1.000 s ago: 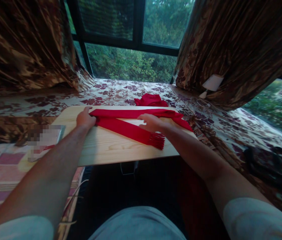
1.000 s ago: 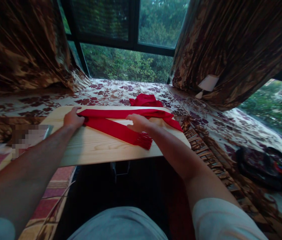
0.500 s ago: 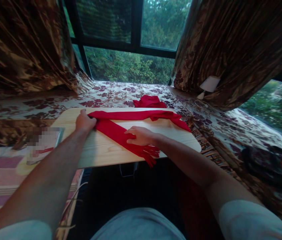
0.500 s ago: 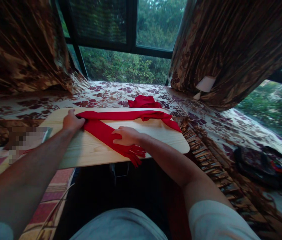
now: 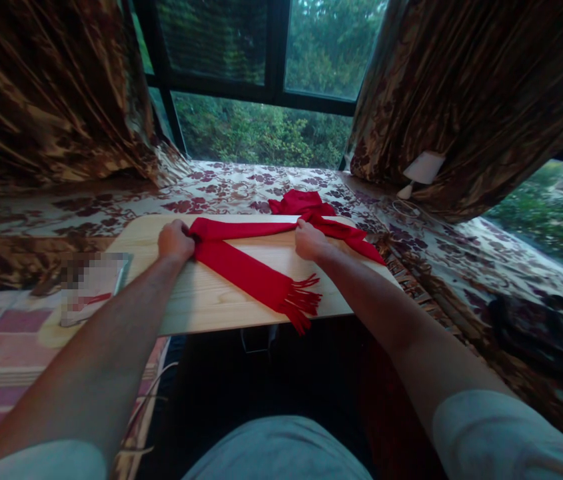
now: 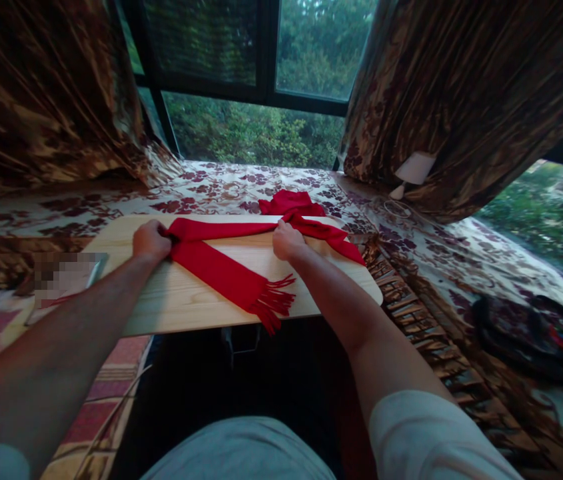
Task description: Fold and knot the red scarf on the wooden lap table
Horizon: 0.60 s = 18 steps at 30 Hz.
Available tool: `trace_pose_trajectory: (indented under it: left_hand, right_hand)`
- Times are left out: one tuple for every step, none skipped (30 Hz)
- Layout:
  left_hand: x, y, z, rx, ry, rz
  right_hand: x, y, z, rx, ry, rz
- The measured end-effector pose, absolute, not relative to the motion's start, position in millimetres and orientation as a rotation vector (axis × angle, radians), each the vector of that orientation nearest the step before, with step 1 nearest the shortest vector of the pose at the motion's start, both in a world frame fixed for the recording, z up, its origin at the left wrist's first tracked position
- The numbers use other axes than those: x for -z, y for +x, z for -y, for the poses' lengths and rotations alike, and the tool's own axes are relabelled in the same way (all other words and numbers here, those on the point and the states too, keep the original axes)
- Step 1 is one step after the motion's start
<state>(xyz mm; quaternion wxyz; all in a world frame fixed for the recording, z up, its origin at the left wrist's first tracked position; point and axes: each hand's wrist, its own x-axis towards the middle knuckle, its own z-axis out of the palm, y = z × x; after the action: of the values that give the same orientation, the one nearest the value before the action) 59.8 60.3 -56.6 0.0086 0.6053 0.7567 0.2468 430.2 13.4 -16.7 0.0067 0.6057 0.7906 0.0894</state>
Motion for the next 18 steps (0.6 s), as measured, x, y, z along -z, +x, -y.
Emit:
trace_pose_trajectory:
  left_hand:
    - [57,59,-60,-0.790,1.888,-2.385]
    - [58,58,-60,-0.799,1.875,-2.399]
    - [58,58,-60,-0.792,1.857,-2.404]
    - [58,58,-60,-0.769,1.839,-2.399]
    - [57,59,-61,-0.734,1.828,-2.384]
    - [57,59,-62,-0.696,1.828,-2.358]
    - [56,60,-63,-0.663,1.840,-2.322]
    - [55,60,-64,-0.640,1.866,-2.274]
    - [54,61,-66,-0.633,1.903,-2.221]
    - [53,62,-67,-0.641,1.938,-2.175]
    - [52,62,-68,-0.666,1.965,-2.142]
    - [52,63,-68,-0.706,1.974,-2.129]
    - [52,64,-69,-0.753,1.964,-2.131]
    - [52,64,-69,-0.797,1.938,-2.143]
    - [52,65,-69,-0.826,1.902,-2.155]
    - [52,66,-70,-0.831,1.871,-2.160]
    - [52,67,-70,-0.819,1.851,-2.156]
    - [52,67,-71,-0.799,1.844,-2.145]
  right_hand:
    - [17,436,-13,-0.326,1.961,-2.448]
    - [18,442,-13,-0.346,2.006,-2.413]
    - [18,447,-14,-0.340,2.019,-2.379]
    - [19,453,-14,-0.319,2.008,-2.348]
    - [20,458,-15,-0.293,1.983,-2.320]
    - [20,463,-15,-0.271,1.959,-2.295]
    - [21,467,-16,-0.262,1.944,-2.277]
    - [22,471,-16,-0.267,1.942,-2.265]
    - [23,474,-16,-0.280,1.945,-2.264]
    - [23,476,-16,-0.296,1.949,-2.270]
    - [24,478,-16,-0.320,1.956,-2.284]
    - [25,479,-16,-0.352,1.970,-2.300]
    - [26,480,-16,-0.385,1.992,-2.311]
    - [27,480,-17,-0.416,2.022,-2.315]
    - [28,481,-18,-0.431,2.055,-2.310]
    - [28,481,-19,-0.423,2.086,-2.295]
    - [29,481,-21,-0.387,2.109,-2.275]
    - [30,482,-23,-0.328,2.121,-2.254]
